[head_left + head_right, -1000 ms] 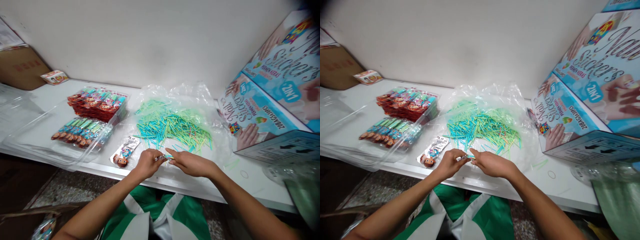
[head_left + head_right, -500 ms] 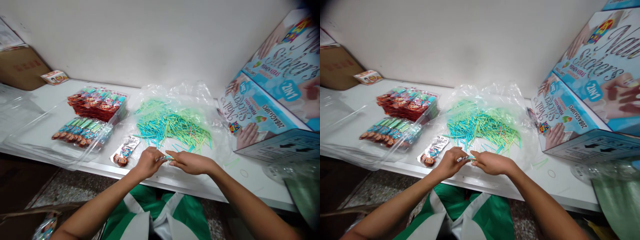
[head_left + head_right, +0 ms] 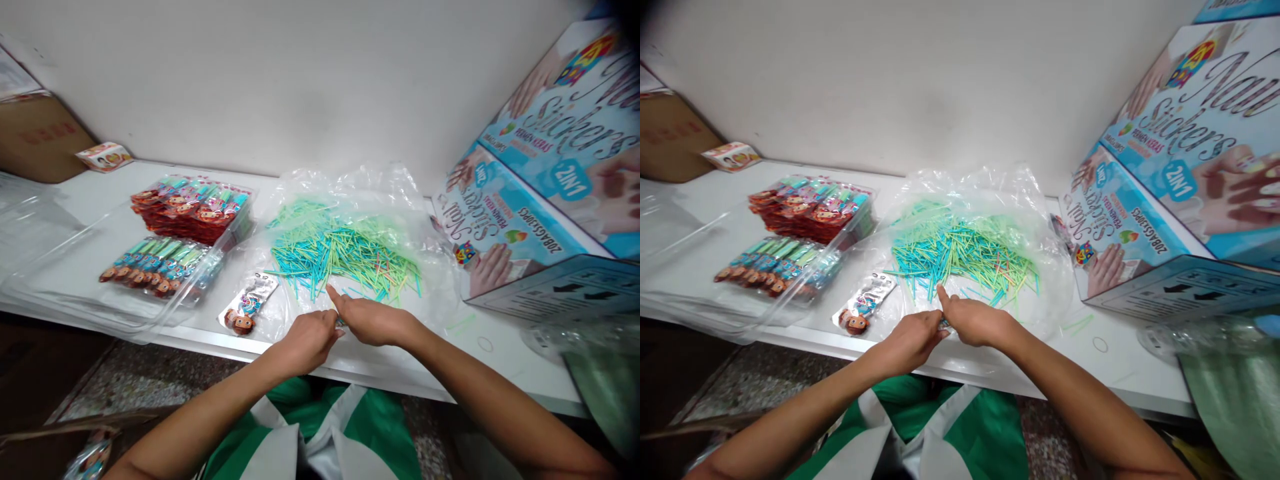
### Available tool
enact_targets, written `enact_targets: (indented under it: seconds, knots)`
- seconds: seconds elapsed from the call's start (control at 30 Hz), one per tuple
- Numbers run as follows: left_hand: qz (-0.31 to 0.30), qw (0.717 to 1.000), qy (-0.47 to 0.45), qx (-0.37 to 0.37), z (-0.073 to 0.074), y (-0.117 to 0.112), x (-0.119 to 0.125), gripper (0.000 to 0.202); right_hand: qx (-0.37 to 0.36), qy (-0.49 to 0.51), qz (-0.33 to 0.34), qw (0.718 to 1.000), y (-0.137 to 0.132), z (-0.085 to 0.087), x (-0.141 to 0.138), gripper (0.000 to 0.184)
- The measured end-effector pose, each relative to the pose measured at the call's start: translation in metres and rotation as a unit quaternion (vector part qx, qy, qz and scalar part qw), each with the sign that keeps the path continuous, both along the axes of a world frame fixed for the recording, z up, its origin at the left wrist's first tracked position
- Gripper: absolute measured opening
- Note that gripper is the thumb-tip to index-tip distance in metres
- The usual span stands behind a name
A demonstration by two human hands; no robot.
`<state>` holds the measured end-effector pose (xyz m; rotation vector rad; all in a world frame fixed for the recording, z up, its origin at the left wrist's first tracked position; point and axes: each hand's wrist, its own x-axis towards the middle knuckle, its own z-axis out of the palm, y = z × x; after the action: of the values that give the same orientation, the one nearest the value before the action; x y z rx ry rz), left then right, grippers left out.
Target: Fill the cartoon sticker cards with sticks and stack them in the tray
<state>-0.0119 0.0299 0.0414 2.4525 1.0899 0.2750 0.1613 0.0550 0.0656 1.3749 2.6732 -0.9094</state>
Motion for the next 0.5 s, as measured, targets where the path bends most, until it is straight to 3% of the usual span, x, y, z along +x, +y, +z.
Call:
enact_targets:
  seconds: [0.13,0.27,0.37,0.5]
  knots:
    - [0.026,0.987,-0.093,-0.126,-0.001,-0.002,-0.003,0.026,-0.036,-0.034,0.064,0.997,0.007,0.009,0.002,0.081]
    - [0.054,0.943,-0.217,-0.246,-0.008,-0.002,-0.004,0.03,-0.099,0.076,0.097,0.987,0.014,0.013,0.004,0.071]
    - [0.054,0.899,-0.281,-0.332,-0.016,-0.002,0.0,0.033,-0.06,0.124,-0.022,0.99,0.013,0.003,-0.006,0.054]
    - [0.091,0.838,-0.339,-0.417,-0.029,0.001,0.006,0.036,-0.005,0.153,-0.153,0.976,0.009,-0.012,-0.018,0.057]
